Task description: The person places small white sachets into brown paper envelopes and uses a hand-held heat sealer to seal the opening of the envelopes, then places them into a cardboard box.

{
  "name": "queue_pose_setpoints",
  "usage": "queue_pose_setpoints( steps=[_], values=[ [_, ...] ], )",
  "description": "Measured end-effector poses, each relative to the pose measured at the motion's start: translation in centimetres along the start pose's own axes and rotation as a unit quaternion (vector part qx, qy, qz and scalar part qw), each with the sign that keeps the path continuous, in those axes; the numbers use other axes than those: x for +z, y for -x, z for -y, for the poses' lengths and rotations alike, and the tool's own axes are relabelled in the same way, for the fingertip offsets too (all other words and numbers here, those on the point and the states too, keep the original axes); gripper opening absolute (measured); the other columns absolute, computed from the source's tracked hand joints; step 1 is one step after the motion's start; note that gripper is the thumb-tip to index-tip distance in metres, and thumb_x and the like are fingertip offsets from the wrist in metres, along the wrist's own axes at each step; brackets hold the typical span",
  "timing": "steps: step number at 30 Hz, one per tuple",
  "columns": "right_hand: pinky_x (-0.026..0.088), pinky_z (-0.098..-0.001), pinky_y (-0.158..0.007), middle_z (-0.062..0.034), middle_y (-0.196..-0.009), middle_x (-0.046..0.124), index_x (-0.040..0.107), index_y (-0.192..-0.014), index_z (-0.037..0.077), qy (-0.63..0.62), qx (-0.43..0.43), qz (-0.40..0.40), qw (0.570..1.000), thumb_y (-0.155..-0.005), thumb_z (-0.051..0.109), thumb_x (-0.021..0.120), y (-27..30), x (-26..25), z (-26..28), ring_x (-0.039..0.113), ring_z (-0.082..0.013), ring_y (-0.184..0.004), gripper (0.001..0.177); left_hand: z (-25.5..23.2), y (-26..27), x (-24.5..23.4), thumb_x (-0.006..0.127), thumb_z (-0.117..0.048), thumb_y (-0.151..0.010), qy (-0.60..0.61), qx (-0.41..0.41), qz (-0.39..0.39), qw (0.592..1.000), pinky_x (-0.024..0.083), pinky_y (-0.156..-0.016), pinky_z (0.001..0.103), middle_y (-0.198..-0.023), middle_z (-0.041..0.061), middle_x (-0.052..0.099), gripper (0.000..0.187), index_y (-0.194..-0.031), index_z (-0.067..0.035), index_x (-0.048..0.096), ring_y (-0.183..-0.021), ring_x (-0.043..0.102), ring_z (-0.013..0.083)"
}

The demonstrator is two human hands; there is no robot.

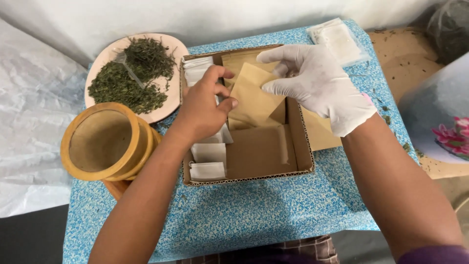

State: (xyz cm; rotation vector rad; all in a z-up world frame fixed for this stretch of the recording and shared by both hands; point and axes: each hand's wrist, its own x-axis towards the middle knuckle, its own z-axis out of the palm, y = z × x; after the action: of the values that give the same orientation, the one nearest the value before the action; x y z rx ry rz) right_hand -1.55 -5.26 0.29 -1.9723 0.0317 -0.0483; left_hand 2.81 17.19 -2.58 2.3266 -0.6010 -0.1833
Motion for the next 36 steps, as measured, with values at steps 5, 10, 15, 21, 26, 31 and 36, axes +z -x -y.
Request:
queue_pose_setpoints(
  steps=[5,10,15,21,26,31,36],
  values=[
    [0.049,-0.0286,-0.08,-0.0053,-0.107,0.063,0.068,-0.128,0.016,0.199,-0.128,-0.032,0.971,-0.075,0.013,0.079,0.8,-1.1,-0.5,0.057,-0.0159,-0.094,0.054,0.0,-1.4,0.2,0.06,-0.017,-0.092,-0.096,0.102,0.009,0.99,0.027,-0.091,0.044,-0.091,-0.004,0.071,0.022,-0.11,-0.029,0.066,-0.102,0.056,0.0244],
    [0.027,-0.0504,-0.095,0.0016,-0.114,0.066,0.072,-0.122,0.034,0.426,-0.198,-0.009,0.883,-0.074,0.049,0.081,-0.3,-0.1,-3.2,0.045,-0.0345,-0.105,0.051,-0.1,-2.5,1.7,0.061,-0.014,-0.09,-0.173,0.132,0.052,0.975,0.026,-0.088,0.044,-0.091,-0.005,0.075,0.029,-0.115,-0.024,0.071,-0.101,0.056,0.0297],
    [0.03,-0.0514,-0.095,0.0008,-0.09,0.073,0.074,-0.11,0.04,0.619,-0.252,0.007,0.744,-0.072,0.054,0.071,-1.1,1.7,-4.4,0.057,-0.032,-0.099,0.041,-0.2,-2.4,1.9,0.06,-0.018,-0.091,-0.161,0.141,0.063,0.975,0.026,-0.093,0.045,-0.089,-0.001,0.075,0.018,-0.105,-0.017,0.071,-0.101,0.059,0.0284],
    [0.032,-0.0514,-0.097,0.0007,-0.086,0.072,0.074,-0.093,0.03,0.677,-0.239,0.021,0.696,-0.072,0.054,0.067,-1.6,2.0,-5.1,0.058,-0.0312,-0.096,0.033,0.1,-1.1,0.0,0.069,-0.027,-0.078,-0.249,0.11,0.033,0.962,0.029,-0.09,0.049,-0.1,0.006,0.068,0.032,-0.108,-0.018,0.064,-0.101,0.058,0.0338],
    [0.032,-0.0506,-0.094,0.0034,-0.082,0.069,0.074,-0.092,0.031,0.677,-0.235,0.005,0.698,-0.07,0.053,0.067,-1.9,1.6,-5.8,0.057,-0.0304,-0.097,0.031,0.7,-1.3,0.3,0.066,-0.023,-0.081,-0.272,0.063,0.069,0.958,0.03,-0.09,0.049,-0.096,0.003,0.073,0.029,-0.11,-0.02,0.065,-0.101,0.058,0.0351],
    [0.034,-0.0493,-0.091,-0.0005,-0.088,0.068,0.073,-0.093,0.026,0.695,-0.228,-0.006,0.681,-0.071,0.055,0.066,-1.4,1.5,-4.8,0.058,-0.0321,-0.094,0.038,1.0,-2.1,1.1,0.063,-0.021,-0.081,-0.248,0.073,0.064,0.964,0.03,-0.087,0.046,-0.085,0.005,0.074,0.029,-0.109,-0.019,0.068,-0.097,0.059,0.0349],
    [0.033,-0.0489,-0.087,0.0041,-0.079,0.069,0.076,-0.086,0.028,0.714,-0.228,0.007,0.662,-0.079,0.05,0.06,-1.7,1.7,-4.3,0.054,-0.0302,-0.089,0.028,1.6,-2.0,0.5,0.066,-0.025,-0.087,-0.215,0.049,0.058,0.974,0.031,-0.092,0.048,-0.082,-0.008,0.076,0.016,-0.103,-0.021,0.07,-0.097,0.061,0.0295]
  ],
)
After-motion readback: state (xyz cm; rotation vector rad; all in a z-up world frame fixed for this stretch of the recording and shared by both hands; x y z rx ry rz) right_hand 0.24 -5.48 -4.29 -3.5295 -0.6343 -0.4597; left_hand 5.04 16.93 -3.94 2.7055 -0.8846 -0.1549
